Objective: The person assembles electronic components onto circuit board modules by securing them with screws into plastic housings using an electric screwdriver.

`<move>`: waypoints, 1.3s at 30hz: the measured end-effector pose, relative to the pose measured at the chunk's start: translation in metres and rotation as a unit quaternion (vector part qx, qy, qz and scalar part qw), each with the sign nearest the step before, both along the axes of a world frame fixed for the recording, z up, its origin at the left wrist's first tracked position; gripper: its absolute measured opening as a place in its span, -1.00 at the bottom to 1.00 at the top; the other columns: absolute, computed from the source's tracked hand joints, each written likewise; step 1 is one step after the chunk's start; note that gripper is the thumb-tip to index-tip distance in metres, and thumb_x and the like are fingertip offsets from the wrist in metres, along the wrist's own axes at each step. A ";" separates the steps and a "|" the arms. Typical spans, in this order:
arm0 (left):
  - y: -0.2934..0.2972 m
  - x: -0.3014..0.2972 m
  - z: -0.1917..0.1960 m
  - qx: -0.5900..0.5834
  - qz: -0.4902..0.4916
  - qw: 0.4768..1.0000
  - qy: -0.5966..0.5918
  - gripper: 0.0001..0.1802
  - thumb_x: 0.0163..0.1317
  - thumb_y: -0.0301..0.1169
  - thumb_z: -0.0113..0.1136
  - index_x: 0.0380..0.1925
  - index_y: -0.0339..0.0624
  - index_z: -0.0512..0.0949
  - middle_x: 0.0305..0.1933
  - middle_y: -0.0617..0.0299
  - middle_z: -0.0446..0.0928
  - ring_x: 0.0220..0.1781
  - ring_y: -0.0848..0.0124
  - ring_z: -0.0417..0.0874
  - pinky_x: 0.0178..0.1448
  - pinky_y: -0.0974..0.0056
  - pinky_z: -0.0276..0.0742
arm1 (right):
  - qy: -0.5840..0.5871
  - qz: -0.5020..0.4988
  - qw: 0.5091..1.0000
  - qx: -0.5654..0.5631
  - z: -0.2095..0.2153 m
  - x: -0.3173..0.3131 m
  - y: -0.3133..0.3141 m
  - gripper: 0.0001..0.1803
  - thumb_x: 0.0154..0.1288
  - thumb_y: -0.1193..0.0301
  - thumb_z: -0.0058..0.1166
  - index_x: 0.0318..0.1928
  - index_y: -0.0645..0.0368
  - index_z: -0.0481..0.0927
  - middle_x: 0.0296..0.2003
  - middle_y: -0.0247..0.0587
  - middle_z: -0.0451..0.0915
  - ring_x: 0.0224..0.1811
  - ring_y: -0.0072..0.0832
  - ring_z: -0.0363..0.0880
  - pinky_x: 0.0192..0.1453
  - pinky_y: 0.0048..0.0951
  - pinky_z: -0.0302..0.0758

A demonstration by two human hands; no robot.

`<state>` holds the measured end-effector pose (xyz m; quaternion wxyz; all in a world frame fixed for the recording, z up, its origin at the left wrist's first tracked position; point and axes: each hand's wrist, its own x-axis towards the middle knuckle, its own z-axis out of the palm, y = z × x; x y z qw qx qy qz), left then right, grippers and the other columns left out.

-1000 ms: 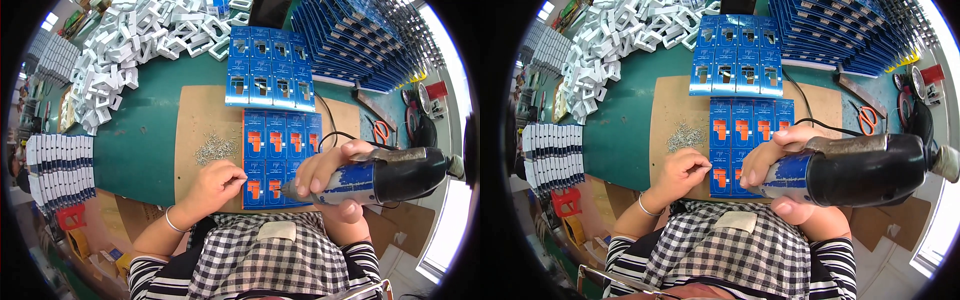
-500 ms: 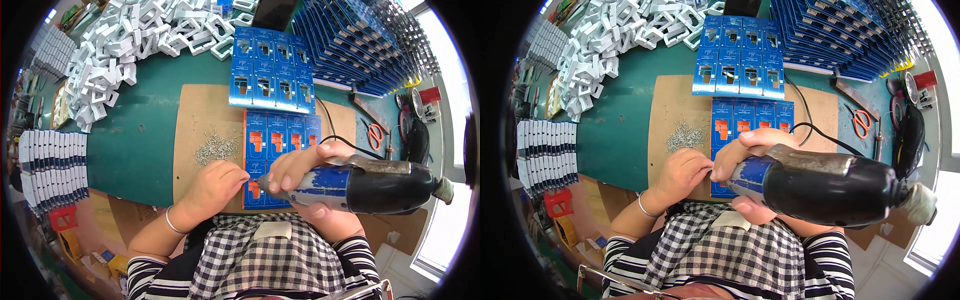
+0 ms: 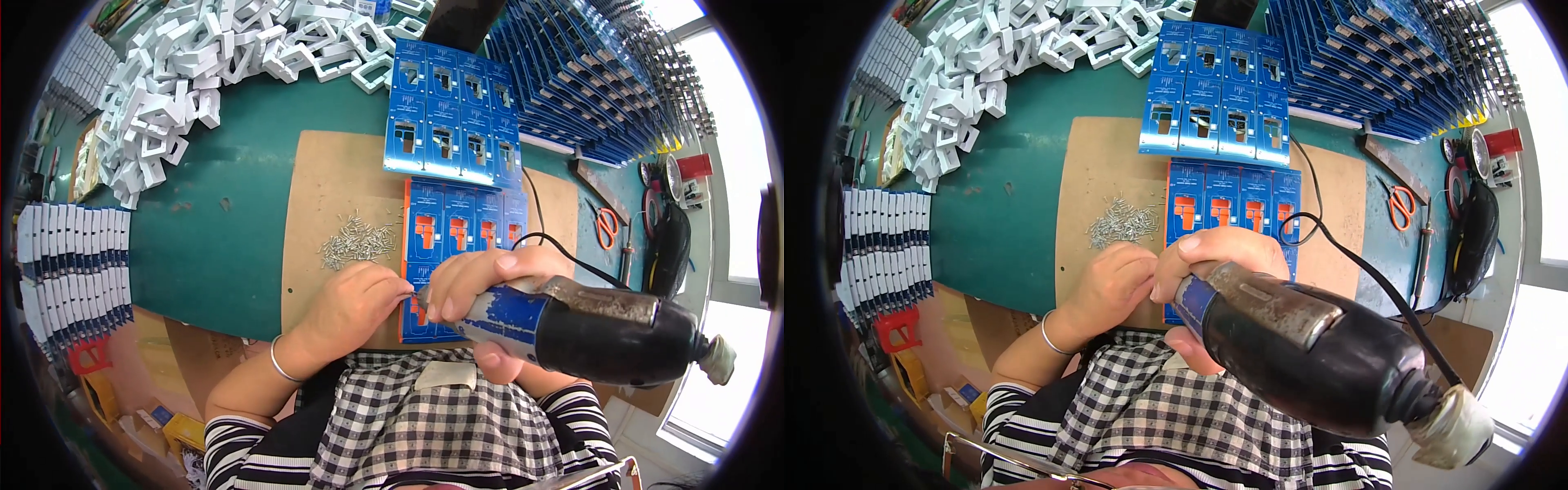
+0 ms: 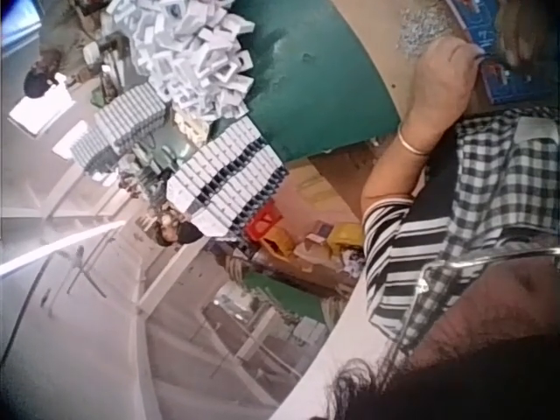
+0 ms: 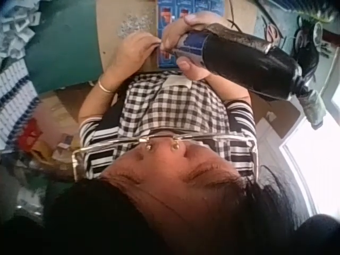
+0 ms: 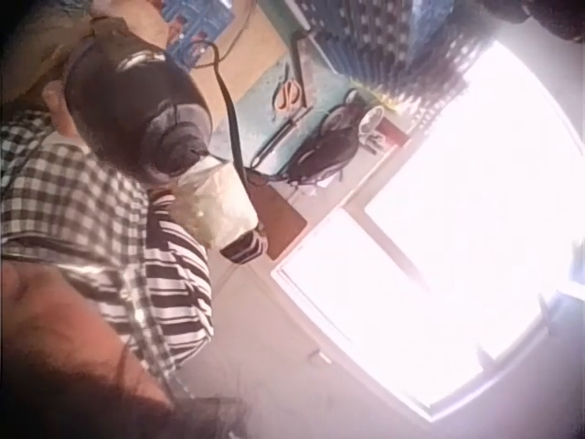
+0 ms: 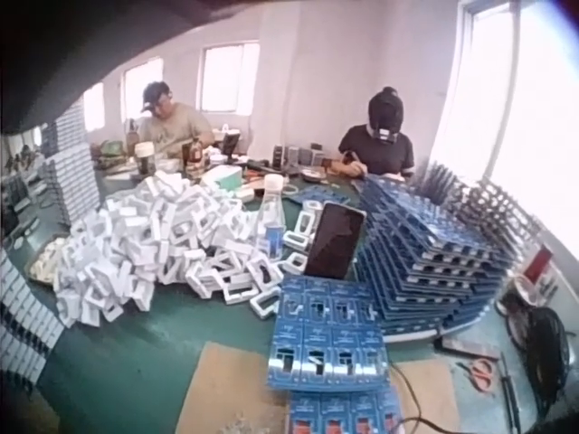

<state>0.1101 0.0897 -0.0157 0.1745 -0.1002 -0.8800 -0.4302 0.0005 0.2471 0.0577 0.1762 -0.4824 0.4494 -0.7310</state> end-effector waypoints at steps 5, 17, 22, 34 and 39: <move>0.002 0.000 -0.001 0.005 -0.001 1.000 -0.001 -0.80 0.03 -0.51 0.30 -0.29 -0.20 0.59 -0.31 0.19 0.56 -0.26 0.21 0.60 -0.17 0.19 0.55 | 0.003 -0.011 1.000 0.021 0.000 -0.001 0.001 -0.21 0.04 0.53 0.35 0.22 0.25 0.14 -0.29 -0.02 0.56 -0.27 -0.38 0.59 -0.19 -0.45 0.50; 0.001 0.000 -0.002 0.003 -0.002 1.000 0.002 -0.83 0.05 -0.50 0.27 -0.30 -0.19 0.60 -0.30 0.19 0.56 -0.25 0.22 0.60 -0.15 0.20 0.55 | 0.026 -0.031 0.999 0.017 -0.001 0.003 -0.006 -0.24 -0.03 0.58 0.37 0.18 0.17 0.24 -0.29 -0.09 0.57 -0.30 -0.38 0.59 -0.25 -0.46 0.49; -0.005 0.009 0.003 0.007 0.006 1.000 -0.026 -0.80 0.06 -0.50 0.25 -0.26 -0.20 0.60 -0.29 0.16 0.57 -0.23 0.20 0.61 -0.14 0.18 0.55 | 0.029 -0.009 0.998 0.047 -0.001 0.001 -0.012 -0.25 -0.08 0.54 0.41 0.14 0.19 0.28 -0.30 -0.10 0.58 -0.37 -0.40 0.58 -0.35 -0.47 0.45; -0.061 0.025 0.008 -0.145 0.192 0.970 -0.029 -0.86 0.01 -0.55 0.30 -0.37 -0.20 0.61 -0.39 0.18 0.53 -0.33 0.20 0.56 -0.25 0.19 0.53 | -0.228 -0.052 0.972 -0.020 -0.021 -0.008 -0.012 -0.14 0.04 0.20 0.42 0.26 0.08 0.19 -0.35 -0.15 0.53 -0.40 -0.34 0.60 -0.26 -0.32 0.58; -0.056 0.019 0.009 -0.219 0.161 0.962 -0.023 -0.84 -0.04 -0.59 0.32 -0.41 -0.21 0.58 -0.38 0.19 0.51 -0.33 0.20 0.56 -0.29 0.18 0.51 | -0.253 -0.124 0.959 -0.012 -0.025 -0.015 0.002 -0.25 0.13 0.13 0.27 0.24 0.07 0.20 -0.41 -0.19 0.49 -0.47 -0.33 0.55 -0.30 -0.29 0.55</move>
